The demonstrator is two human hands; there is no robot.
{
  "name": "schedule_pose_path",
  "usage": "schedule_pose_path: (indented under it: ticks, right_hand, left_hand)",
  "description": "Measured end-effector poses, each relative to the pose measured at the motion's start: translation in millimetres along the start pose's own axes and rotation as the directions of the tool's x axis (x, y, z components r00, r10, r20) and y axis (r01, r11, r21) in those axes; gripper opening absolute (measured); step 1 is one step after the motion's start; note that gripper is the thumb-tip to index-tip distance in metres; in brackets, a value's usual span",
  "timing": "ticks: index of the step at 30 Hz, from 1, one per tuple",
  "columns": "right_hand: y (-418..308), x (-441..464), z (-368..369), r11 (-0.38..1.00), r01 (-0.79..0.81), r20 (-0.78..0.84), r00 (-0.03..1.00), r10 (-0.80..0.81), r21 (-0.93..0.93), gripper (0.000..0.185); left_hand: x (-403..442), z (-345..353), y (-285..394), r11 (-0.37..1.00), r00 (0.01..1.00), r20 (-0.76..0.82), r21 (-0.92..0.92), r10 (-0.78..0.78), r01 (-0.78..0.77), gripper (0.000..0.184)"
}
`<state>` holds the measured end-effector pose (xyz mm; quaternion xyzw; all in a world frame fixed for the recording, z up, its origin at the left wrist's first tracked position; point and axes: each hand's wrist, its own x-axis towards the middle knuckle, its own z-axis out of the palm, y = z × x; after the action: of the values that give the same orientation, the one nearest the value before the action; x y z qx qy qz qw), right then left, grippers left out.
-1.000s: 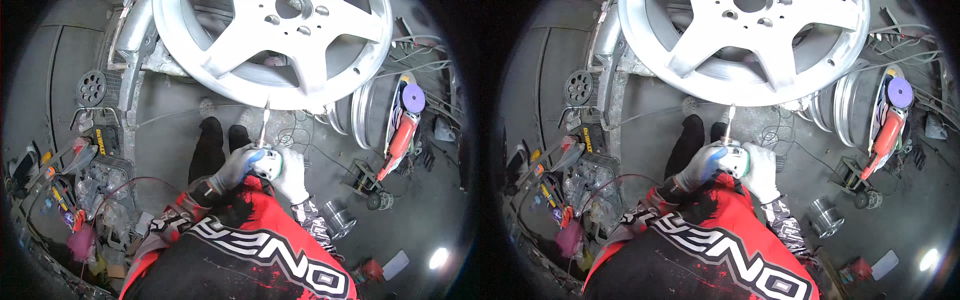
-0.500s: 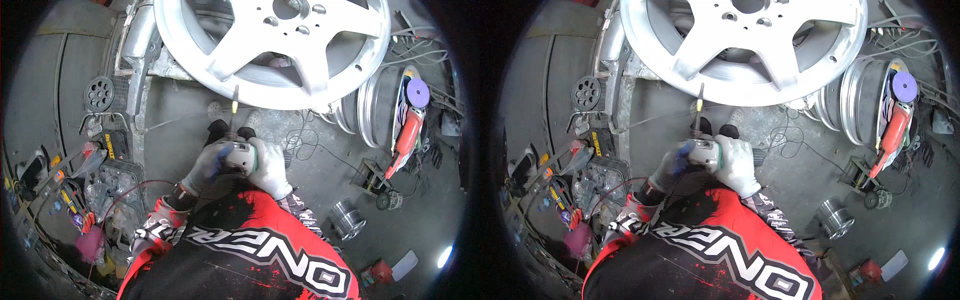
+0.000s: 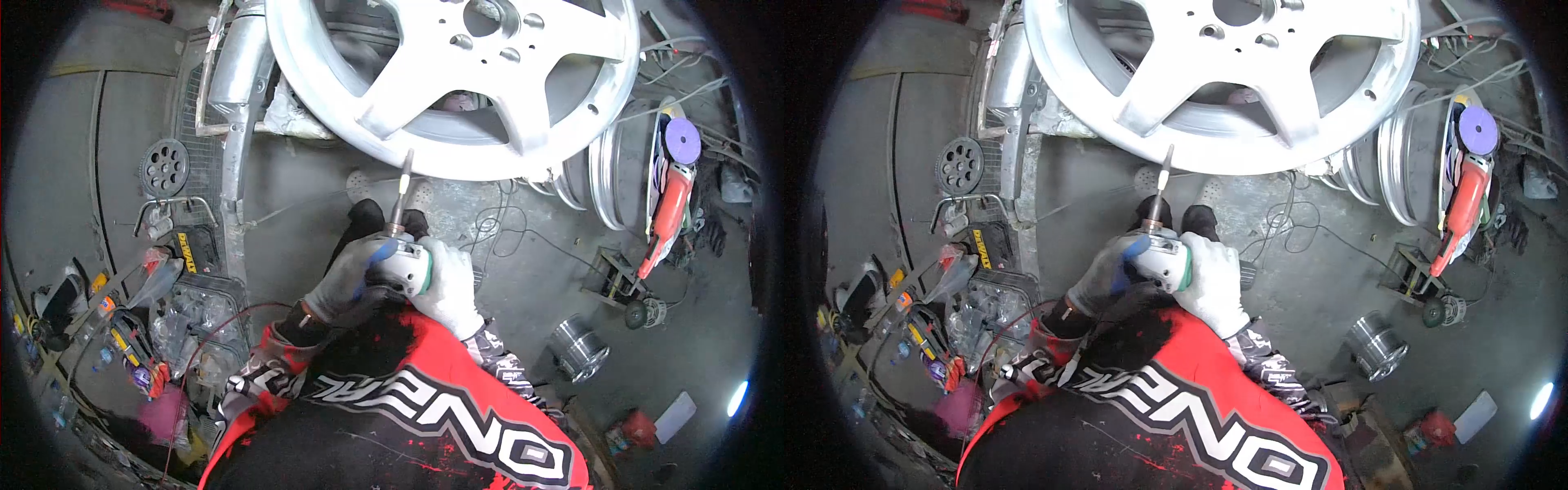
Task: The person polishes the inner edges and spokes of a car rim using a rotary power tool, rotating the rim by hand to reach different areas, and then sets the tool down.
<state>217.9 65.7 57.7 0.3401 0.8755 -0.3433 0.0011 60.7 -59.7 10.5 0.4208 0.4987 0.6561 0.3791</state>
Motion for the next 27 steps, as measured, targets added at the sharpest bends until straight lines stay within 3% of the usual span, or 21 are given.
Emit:
schedule_pose_path:
  ticks: [1,2,4,7,11,12,13,16,17,18,19,20,22,23,25,26,27]
  right_hand:
    - [-7.3,4.5,2.6,0.999,0.026,-0.010,1.000,-0.026,0.032,0.051]
    - [-14.4,8.2,4.8,0.997,0.052,-0.023,0.998,-0.051,0.065,0.051]
    - [-25.6,13.2,9.1,0.996,0.059,-0.036,0.998,-0.057,0.073,0.051]
    - [-34.8,19.8,11.8,0.991,0.096,-0.038,0.995,-0.093,0.094,0.051]
    - [-38.2,18.5,12.2,0.993,0.078,-0.077,0.994,-0.071,0.085,0.051]
    - [-37.6,14.8,11.9,0.996,0.045,-0.077,0.996,-0.040,0.071,0.050]
    - [-37.2,11.3,11.6,0.998,0.012,-0.076,0.997,-0.008,0.056,0.049]
    - [-36.2,5.3,11.3,0.999,-0.033,-0.050,0.998,0.035,0.036,0.048]
    - [-38.3,6.2,11.0,0.998,-0.039,-0.052,0.998,0.041,0.038,0.048]
    - [-40.9,9.8,10.2,0.998,-0.015,-0.062,0.998,0.019,0.066,0.048]
    - [-43.2,12.4,10.8,0.995,0.009,-0.073,0.997,-0.002,0.096,0.049]
    - [-44.3,14.7,12.5,0.995,0.006,-0.077,0.997,0.002,0.100,0.049]
    - [-46.0,18.6,15.4,0.995,0.051,-0.050,0.998,-0.047,0.091,0.050]
    - [-45.6,18.5,18.2,0.995,0.029,-0.023,0.999,-0.027,0.092,0.050]
    - [-43.9,14.5,17.8,0.995,0.020,-0.047,0.999,-0.016,0.095,0.050]
    - [-42.3,11.4,16.7,0.995,0.011,-0.070,0.998,-0.004,0.095,0.050]
    - [-39.2,7.0,15.9,0.996,0.008,-0.071,0.997,-0.001,0.089,0.050]
  left_hand:
    - [-24.4,-15.7,-5.6,0.823,0.850,0.123,-0.213,-0.512,0.527,0.073]
    - [-27.4,-22.3,-2.3,0.823,0.848,0.126,-0.206,-0.514,0.530,0.073]
    - [-29.6,-32.2,1.2,0.696,0.770,0.086,-0.375,-0.632,0.613,0.053]
    - [-13.3,-45.7,24.2,0.655,0.712,0.076,-0.334,-0.698,0.678,0.053]
    - [-14.4,-48.9,17.2,0.672,0.726,0.130,-0.299,-0.675,0.678,0.055]
    - [-13.6,-39.4,16.1,0.899,0.905,0.043,-0.106,-0.422,0.425,0.053]
    - [-12.7,-33.6,15.8,0.988,0.993,0.022,0.108,-0.113,0.110,0.051]
    - [-5.5,-34.4,16.6,0.995,0.996,0.059,0.083,-0.065,0.060,0.050]
    - [-7.7,-37.5,16.1,0.995,0.996,0.066,0.082,-0.068,0.062,0.050]
    - [-11.7,-43.4,14.9,0.882,0.897,0.077,-0.162,-0.435,0.442,0.051]
    - [-15.2,-49.4,15.7,0.578,0.666,0.175,-0.370,-0.725,0.727,0.053]
    - [-16.4,-54.4,18.5,0.578,0.664,0.178,-0.363,-0.727,0.730,0.053]
    - [-17.3,-61.9,23.4,0.810,0.812,0.126,-0.084,-0.570,0.581,0.052]
    - [-20.0,-64.5,20.3,0.809,0.811,0.128,-0.082,-0.571,0.582,0.052]
    - [-27.2,-66.3,10.2,0.614,0.660,0.153,-0.262,-0.735,0.744,0.059]
    - [-22.2,-60.0,10.3,0.614,0.661,0.157,-0.264,-0.734,0.744,0.059]
    - [-12.3,-47.4,10.8,0.876,0.890,0.109,-0.157,-0.443,0.456,0.063]
